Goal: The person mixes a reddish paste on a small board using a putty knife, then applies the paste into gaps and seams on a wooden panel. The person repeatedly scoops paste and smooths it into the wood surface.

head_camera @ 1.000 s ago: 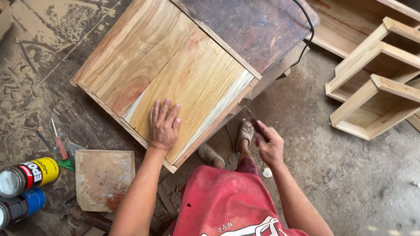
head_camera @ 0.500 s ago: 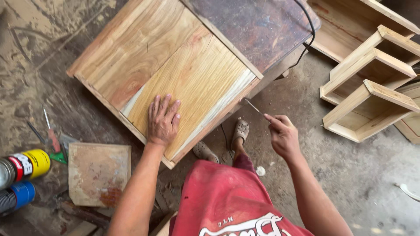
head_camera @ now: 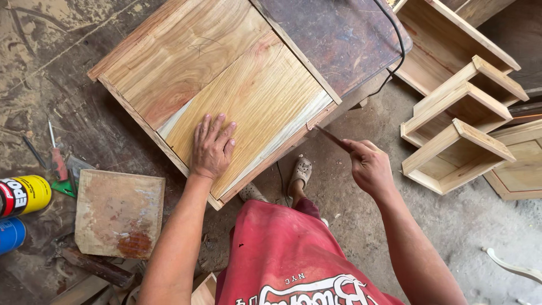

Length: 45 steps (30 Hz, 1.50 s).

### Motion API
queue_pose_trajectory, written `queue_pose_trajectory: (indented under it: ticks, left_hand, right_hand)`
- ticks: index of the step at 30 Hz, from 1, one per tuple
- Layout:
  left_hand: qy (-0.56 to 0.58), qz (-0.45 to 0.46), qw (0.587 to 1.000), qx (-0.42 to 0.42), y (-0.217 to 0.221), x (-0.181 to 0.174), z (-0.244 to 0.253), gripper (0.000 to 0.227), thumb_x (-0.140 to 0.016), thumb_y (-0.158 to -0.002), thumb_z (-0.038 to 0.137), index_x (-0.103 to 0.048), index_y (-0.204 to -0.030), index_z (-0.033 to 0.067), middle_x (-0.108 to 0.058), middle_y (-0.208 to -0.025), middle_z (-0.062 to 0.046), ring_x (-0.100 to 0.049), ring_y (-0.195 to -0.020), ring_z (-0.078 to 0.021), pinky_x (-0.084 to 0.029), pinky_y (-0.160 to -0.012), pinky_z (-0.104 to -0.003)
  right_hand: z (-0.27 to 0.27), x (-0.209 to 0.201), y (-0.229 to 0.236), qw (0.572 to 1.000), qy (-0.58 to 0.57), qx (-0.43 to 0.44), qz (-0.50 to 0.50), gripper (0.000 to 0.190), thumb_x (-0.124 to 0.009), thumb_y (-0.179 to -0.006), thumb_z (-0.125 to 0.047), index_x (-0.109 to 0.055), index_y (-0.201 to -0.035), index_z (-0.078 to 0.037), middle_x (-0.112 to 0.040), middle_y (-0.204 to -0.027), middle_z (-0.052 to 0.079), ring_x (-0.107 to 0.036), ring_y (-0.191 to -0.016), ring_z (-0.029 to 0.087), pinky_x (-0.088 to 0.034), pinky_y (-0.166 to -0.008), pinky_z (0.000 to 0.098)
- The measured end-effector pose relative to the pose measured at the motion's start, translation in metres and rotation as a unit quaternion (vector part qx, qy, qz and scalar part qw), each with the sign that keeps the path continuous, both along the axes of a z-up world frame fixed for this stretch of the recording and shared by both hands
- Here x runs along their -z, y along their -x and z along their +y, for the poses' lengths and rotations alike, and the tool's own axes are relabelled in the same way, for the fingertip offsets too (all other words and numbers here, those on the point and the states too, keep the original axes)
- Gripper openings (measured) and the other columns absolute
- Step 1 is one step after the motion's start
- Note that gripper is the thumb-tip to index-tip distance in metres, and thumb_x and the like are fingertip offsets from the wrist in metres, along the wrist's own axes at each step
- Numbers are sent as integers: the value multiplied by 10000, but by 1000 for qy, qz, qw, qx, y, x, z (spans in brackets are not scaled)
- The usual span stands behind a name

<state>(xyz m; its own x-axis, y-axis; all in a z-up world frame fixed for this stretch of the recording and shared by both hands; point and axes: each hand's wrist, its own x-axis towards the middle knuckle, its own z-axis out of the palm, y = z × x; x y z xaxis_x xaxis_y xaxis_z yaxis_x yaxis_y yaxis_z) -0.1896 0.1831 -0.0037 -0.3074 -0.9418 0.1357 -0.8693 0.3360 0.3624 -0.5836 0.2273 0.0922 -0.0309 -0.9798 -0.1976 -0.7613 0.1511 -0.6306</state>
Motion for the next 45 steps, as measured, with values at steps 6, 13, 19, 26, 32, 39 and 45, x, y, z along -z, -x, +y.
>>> queue_pose_trajectory:
  ticks: [6, 13, 19, 26, 32, 39, 45]
  left_hand:
    - [-4, 9, 1000, -2, 0, -1, 0, 438, -571, -1006, 297, -655, -1422, 188, -492, -1577, -142, -383, -1463, -461, -285, -1216, -580]
    - [-7, -2, 1000, -6, 0, 0, 1, 428, -569, -1015, 308, -658, -1418, 196, -484, -1589, -146, -382, -1481, -453, -281, -1221, -577]
    - [-17, -1, 1000, -13, 1, 1, 1, 430, -555, -1018, 322, -655, -1420, 205, -478, -1597, -132, -365, -1485, -445, -273, -1228, -566]
    - [-15, -3, 1000, -8, 0, 3, 0, 419, -544, -1025, 329, -656, -1412, 212, -465, -1606, -126, -354, -1497, -443, -257, -1231, -567]
    - [-10, 1, 1000, -6, -1, 2, -3, 417, -548, -1034, 320, -662, -1415, 195, -475, -1603, -137, -364, -1493, -451, -260, -1235, -571]
    - [0, 31, 1000, -1, -4, 3, -2, 430, -570, -1018, 300, -664, -1421, 182, -486, -1592, -148, -371, -1494, -456, -273, -1236, -570]
    - [4, 26, 1000, -12, -1, 5, -1, 415, -573, -1006, 304, -671, -1396, 201, -498, -1582, -127, -380, -1482, -441, -273, -1226, -567]
  right_hand:
    - [1, 37, -1, 988, -105, 61, 96, 322, -520, -1038, -130, -719, -1286, -181, -732, -1059, 69, -654, -711, 264, -562, -604, 397]
    - [26, 60, -19, 999, -27, 37, 27, 319, -513, -1035, -92, -718, -1279, -97, -735, -981, 97, -658, -761, 163, -548, -654, 293]
    - [30, 42, -50, 988, -148, 43, 19, 360, -519, -996, -68, -699, -1304, -119, -741, -987, 91, -614, -641, 178, -496, -520, 304]
    - [1, 30, -43, 977, -161, 142, -1, 378, -515, -1019, -81, -643, -1373, -120, -741, -1048, 118, -590, -649, 153, -478, -530, 284]
    - [2, 34, -60, 969, -150, -19, 197, 487, -474, -996, -18, -552, -1473, -78, -575, -1399, 208, -732, -725, 225, -617, -551, 331]
    - [-16, 16, -52, 994, -98, 1, 56, 441, -553, -918, -152, -652, -1333, -37, -703, -1102, 229, -704, -956, 363, -554, -870, 462]
    - [3, 18, -86, 987, -95, -85, 97, 447, -571, -879, -135, -666, -1301, -21, -698, -1081, 249, -683, -966, 411, -548, -887, 485]
